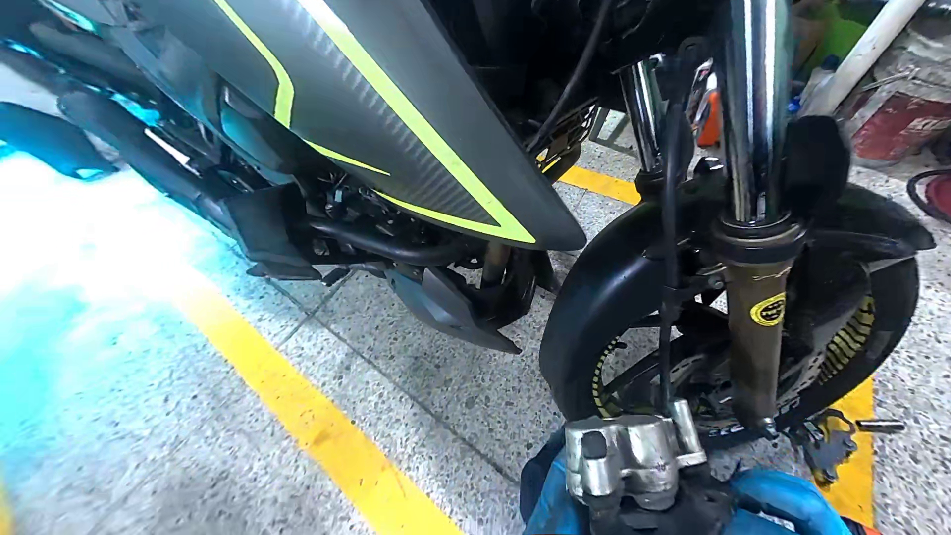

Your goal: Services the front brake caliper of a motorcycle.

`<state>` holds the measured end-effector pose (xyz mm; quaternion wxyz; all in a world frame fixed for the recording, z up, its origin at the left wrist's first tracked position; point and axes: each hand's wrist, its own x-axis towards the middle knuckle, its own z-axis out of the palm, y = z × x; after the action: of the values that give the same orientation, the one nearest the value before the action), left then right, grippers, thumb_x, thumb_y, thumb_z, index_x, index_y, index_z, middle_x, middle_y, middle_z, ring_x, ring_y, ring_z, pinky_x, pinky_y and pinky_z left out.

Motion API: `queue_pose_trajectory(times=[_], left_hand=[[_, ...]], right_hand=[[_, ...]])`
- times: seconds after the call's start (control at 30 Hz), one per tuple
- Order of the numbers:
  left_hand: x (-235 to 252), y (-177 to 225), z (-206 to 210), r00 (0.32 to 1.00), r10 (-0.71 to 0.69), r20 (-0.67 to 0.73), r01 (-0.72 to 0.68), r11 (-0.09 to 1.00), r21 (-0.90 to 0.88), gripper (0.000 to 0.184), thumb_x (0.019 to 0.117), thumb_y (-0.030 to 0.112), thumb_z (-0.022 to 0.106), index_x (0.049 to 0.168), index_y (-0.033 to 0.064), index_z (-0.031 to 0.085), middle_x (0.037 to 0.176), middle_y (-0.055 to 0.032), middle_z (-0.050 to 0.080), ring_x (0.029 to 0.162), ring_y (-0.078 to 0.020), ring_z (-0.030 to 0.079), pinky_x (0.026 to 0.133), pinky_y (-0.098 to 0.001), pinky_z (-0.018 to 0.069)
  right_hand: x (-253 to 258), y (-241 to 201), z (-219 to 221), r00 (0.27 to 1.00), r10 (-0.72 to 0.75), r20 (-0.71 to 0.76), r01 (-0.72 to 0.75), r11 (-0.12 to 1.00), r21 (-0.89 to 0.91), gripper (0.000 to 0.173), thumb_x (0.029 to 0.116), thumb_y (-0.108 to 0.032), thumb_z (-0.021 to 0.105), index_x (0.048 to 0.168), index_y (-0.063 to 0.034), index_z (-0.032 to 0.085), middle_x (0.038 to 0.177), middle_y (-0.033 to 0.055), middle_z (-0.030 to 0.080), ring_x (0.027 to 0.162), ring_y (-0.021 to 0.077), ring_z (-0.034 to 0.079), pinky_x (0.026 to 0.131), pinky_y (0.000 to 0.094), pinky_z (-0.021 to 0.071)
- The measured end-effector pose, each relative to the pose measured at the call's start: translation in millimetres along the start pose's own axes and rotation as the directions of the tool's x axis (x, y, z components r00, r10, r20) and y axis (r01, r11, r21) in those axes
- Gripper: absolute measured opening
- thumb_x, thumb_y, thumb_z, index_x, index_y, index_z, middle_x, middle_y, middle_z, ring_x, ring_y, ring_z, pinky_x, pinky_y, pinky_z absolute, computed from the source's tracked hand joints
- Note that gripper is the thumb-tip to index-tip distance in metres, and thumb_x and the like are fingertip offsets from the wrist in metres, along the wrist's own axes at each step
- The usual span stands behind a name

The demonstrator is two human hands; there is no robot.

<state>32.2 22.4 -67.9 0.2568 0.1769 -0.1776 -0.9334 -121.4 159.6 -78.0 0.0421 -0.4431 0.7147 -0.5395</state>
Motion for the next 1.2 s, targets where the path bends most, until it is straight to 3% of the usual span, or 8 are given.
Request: queue_pose_trajectory(times=[0.2,0.3,0.4,0.47,0.63,0.77,1.0,1.2], left_hand=[[3.3,4.4,0.8,0.998,0.006,-0.055,-0.004,1.000,0.022,0.036,0.0971,0.026,0.063,0.131,0.0121,0.063,0.122,-0.0092,0.069,0.108,-0.0225,0.070,0.087,-0.0439,0.0603],[5.8,4.8,1.4,0.999,0.009,-0.032,-0.006,0.996,0.085,0.045,0.0978,0.029,0.061,0.138,0.0113,0.054,0.123,-0.0090,0.068,0.109,-0.0224,0.068,0.089,-0.0448,0.0587],[5.2,5.1,6.0,0.998,0.036,-0.042,-0.029,0.986,0.167,0.048,0.0975,0.028,0.061,0.140,0.0079,0.048,0.120,-0.0094,0.069,0.109,-0.0225,0.068,0.091,-0.0449,0.0583],[2.7,5.3,12.1,0.996,0.053,-0.068,-0.041,0.984,0.171,0.051,0.0965,0.024,0.061,0.141,0.0056,0.044,0.118,-0.0103,0.069,0.106,-0.0232,0.070,0.089,-0.0456,0.0600],[-7.2,-2.0,15.9,0.972,0.220,-0.081,-0.175,0.911,0.373,0.092,0.0874,0.043,0.077,0.151,-0.0008,0.027,0.124,-0.0093,0.066,0.105,-0.0207,0.070,0.086,-0.0412,0.0625],[-5.8,-17.6,21.7,0.894,0.406,-0.192,-0.246,0.801,0.546,0.077,0.0803,0.009,0.079,0.143,-0.0093,0.039,0.116,-0.0126,0.068,0.099,-0.0157,0.071,0.085,-0.0340,0.0625],[-1.5,-13.6,12.9,0.857,0.509,-0.083,-0.336,0.674,0.658,0.071,0.0719,0.009,0.083,0.131,-0.0110,0.050,0.108,-0.0095,0.070,0.096,-0.0100,0.071,0.084,-0.0259,0.0608],[-10.1,-0.2,5.0,0.858,0.513,-0.017,-0.296,0.521,0.800,0.077,0.0696,0.013,0.084,0.134,-0.0109,0.048,0.113,-0.0057,0.069,0.098,-0.0052,0.069,0.086,-0.0250,0.0599]], right_hand=[[0.4,5.4,-1.9,0.990,-0.129,0.060,0.137,0.978,-0.156,0.016,0.1017,-0.024,0.057,0.102,-0.0131,0.069,0.103,0.0090,0.065,0.107,0.0202,0.060,0.101,0.0338,0.0417],[2.1,-9.2,7.6,0.989,0.141,-0.038,-0.134,0.979,0.152,0.024,0.0998,-0.035,0.061,0.117,-0.0184,0.060,0.118,-0.0037,0.061,0.117,0.0051,0.057,0.101,0.0252,0.0486],[5.4,-31.2,21.6,0.895,0.444,0.045,-0.413,0.786,0.461,0.075,0.0940,-0.031,0.070,0.147,0.0079,0.035,0.144,0.0172,0.052,0.127,0.0168,0.057,0.100,0.0362,0.0538],[9.8,-43.1,31.7,0.843,0.519,0.145,-0.503,0.661,0.557,0.084,0.0917,-0.012,0.069,0.154,0.0135,0.018,0.149,0.0218,0.045,0.127,0.0142,0.058,0.101,0.0309,0.0549],[12.5,-65.3,46.0,0.798,0.594,0.100,-0.516,0.590,0.621,0.066,0.0923,0.001,0.059,0.150,0.0107,0.028,0.133,0.0116,0.058,0.109,0.0064,0.066,0.085,0.0234,0.0611],[7.9,-72.8,57.2,0.769,0.639,0.026,-0.524,0.606,0.599,0.061,0.0925,-0.004,0.057,0.148,0.0082,0.035,0.123,0.0097,0.062,0.099,0.0060,0.066,0.077,0.0209,0.0578],[-5.5,-69.3,66.0,0.802,0.597,-0.032,-0.448,0.636,0.628,0.059,0.0928,-0.006,0.062,0.144,0.0118,0.039,0.126,0.0130,0.063,0.110,0.0055,0.065,0.095,0.0190,0.0549],[-15.1,-53.2,63.4,0.892,0.449,0.053,-0.376,0.671,0.639,0.061,0.0931,-0.005,0.063,0.144,0.0149,0.037,0.124,0.0120,0.065,0.107,0.0045,0.066,0.093,0.0218,0.0566]])
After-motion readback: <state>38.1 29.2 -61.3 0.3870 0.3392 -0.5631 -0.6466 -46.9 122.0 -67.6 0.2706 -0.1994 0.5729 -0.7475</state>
